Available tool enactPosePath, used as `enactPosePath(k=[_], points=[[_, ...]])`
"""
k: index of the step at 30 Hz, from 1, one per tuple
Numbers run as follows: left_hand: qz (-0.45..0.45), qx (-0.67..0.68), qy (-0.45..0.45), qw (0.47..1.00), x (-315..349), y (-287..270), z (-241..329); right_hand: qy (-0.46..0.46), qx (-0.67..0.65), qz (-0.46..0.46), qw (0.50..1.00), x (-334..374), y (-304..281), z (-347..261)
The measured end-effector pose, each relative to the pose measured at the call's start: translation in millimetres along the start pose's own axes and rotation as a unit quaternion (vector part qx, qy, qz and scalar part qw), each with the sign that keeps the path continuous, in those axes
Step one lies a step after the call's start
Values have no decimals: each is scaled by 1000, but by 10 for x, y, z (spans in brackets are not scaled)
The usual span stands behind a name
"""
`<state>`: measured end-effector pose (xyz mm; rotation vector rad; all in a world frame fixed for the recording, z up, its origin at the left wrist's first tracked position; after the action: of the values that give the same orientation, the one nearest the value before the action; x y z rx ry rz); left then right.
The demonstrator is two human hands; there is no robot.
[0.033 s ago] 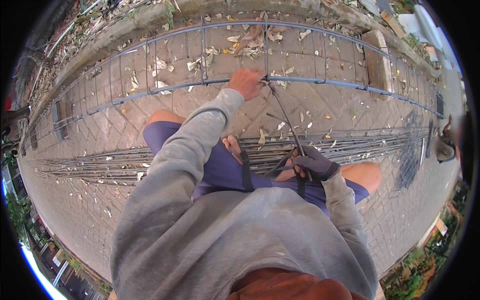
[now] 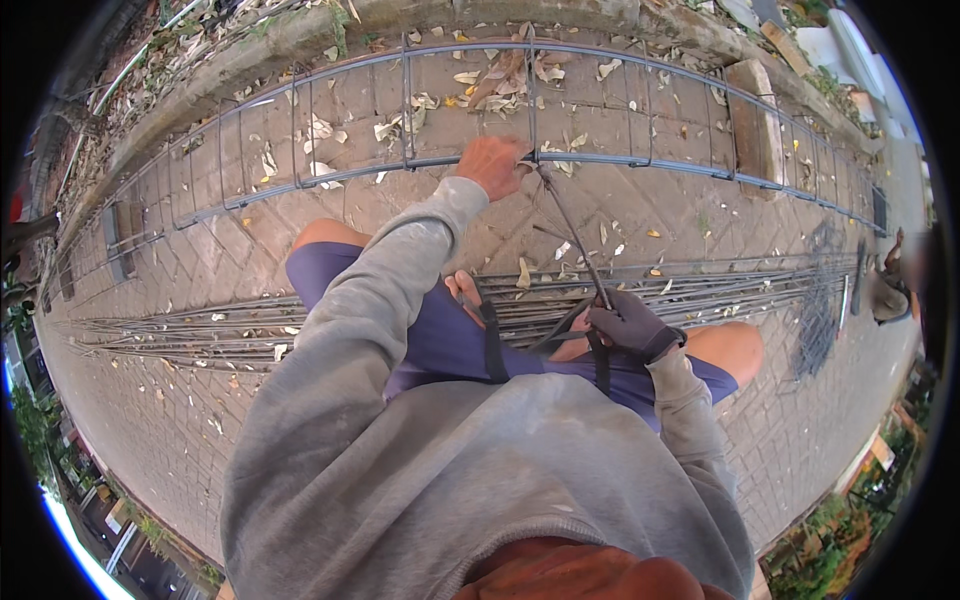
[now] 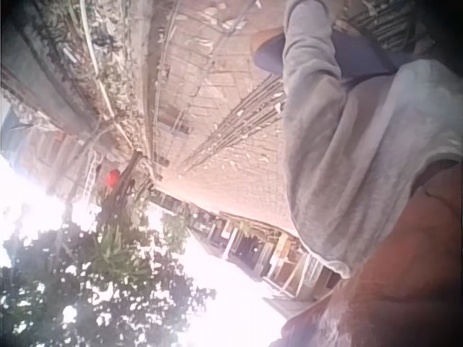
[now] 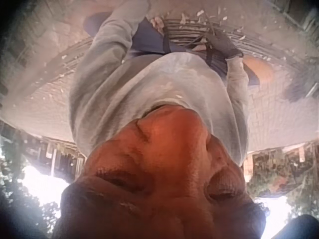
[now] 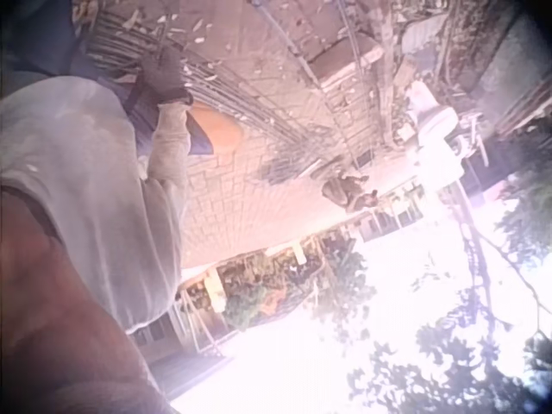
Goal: The person sits on a paved outdoor area and assembles a wire mesh grid by tying intersecting wires together. They use a wire twister tool to twist binding wires at the intersections, securing the mesh structure.
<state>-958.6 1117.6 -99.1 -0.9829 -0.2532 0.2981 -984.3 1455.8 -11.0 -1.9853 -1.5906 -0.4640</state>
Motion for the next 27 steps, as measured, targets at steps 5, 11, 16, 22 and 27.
enactPosePath(k=[5, 11, 16, 22, 27], points=[[5, -29, -15, 999, 3, 35, 47, 73, 431, 183, 880, 111, 4, -237], [10, -50, -14, 999, -128, 118, -15, 44, 231, 177, 956, 3, -202, -593], [-12, -52, -20, 998, -129, 59, 25, 28, 240, 132, 961, 68, -313, -913], [-120, 117, -148, 975, -389, -194, -1, 68, 338, 79, 935, -27, -355, -1229], [-233, 224, -297, 899, -545, -351, 51, 90, 397, 89, 909, -14, -182, -1467]])
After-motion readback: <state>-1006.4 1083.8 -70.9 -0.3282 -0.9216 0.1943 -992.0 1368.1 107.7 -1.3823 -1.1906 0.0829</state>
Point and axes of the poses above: each hand's wrist, its own x-axis away from the middle knuckle, its own y-axis out of the palm, z = x × y, the point moved 1 cm from there along -x, towards the middle knuckle, and after that the axes turned 13 degrees about -y, right-handed, at the moved point
